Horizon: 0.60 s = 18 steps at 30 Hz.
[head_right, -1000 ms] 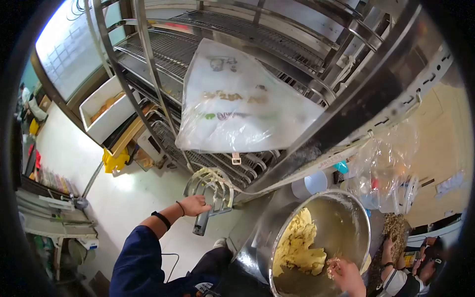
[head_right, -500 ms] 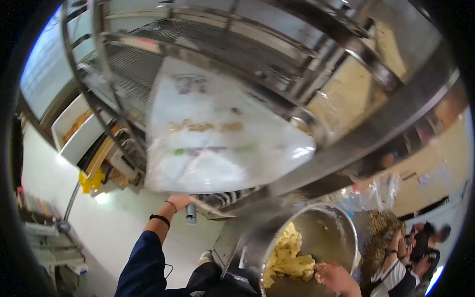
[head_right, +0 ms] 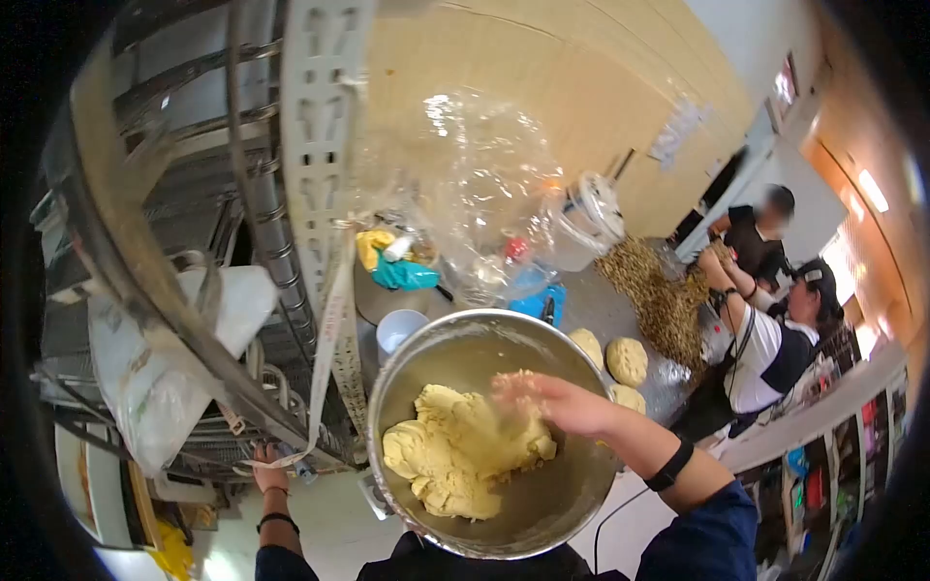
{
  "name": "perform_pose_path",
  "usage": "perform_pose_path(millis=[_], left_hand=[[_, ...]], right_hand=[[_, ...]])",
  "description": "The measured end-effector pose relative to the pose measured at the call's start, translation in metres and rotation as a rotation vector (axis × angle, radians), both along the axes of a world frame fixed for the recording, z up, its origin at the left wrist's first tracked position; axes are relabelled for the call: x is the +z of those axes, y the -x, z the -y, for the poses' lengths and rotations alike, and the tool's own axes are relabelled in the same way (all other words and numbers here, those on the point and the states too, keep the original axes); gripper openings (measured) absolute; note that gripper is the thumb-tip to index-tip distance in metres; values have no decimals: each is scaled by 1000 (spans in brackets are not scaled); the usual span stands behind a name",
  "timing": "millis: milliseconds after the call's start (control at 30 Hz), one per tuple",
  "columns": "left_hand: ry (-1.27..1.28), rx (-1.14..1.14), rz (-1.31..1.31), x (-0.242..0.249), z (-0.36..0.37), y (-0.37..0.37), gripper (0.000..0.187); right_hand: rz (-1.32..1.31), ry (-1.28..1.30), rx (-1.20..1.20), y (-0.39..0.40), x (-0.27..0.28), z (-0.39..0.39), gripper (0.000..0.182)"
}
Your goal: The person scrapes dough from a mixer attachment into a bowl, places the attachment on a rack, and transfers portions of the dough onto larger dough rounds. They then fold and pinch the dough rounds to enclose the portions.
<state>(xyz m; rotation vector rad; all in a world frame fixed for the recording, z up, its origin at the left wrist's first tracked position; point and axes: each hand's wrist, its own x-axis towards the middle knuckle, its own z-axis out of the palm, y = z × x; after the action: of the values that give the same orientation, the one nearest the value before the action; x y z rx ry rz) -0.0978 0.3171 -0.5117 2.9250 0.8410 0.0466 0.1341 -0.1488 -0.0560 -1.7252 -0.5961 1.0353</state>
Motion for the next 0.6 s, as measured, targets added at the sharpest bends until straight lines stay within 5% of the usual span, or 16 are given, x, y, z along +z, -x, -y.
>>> perform_pose_path(millis=[100, 267, 500, 600], left_hand=[[42, 100, 96, -10, 17, 4, 65], [451, 45, 88, 44, 63, 30, 57], [638, -104, 370, 129, 125, 69, 46], [752, 90, 414, 180, 159, 66, 37]], right_hand=[[-149, -104, -184, 9, 8, 9, 45], [-33, -151, -201, 19, 16, 37, 37], [84, -416, -304, 26, 14, 88, 31], [141, -595, -452, 19, 6, 114, 27]])
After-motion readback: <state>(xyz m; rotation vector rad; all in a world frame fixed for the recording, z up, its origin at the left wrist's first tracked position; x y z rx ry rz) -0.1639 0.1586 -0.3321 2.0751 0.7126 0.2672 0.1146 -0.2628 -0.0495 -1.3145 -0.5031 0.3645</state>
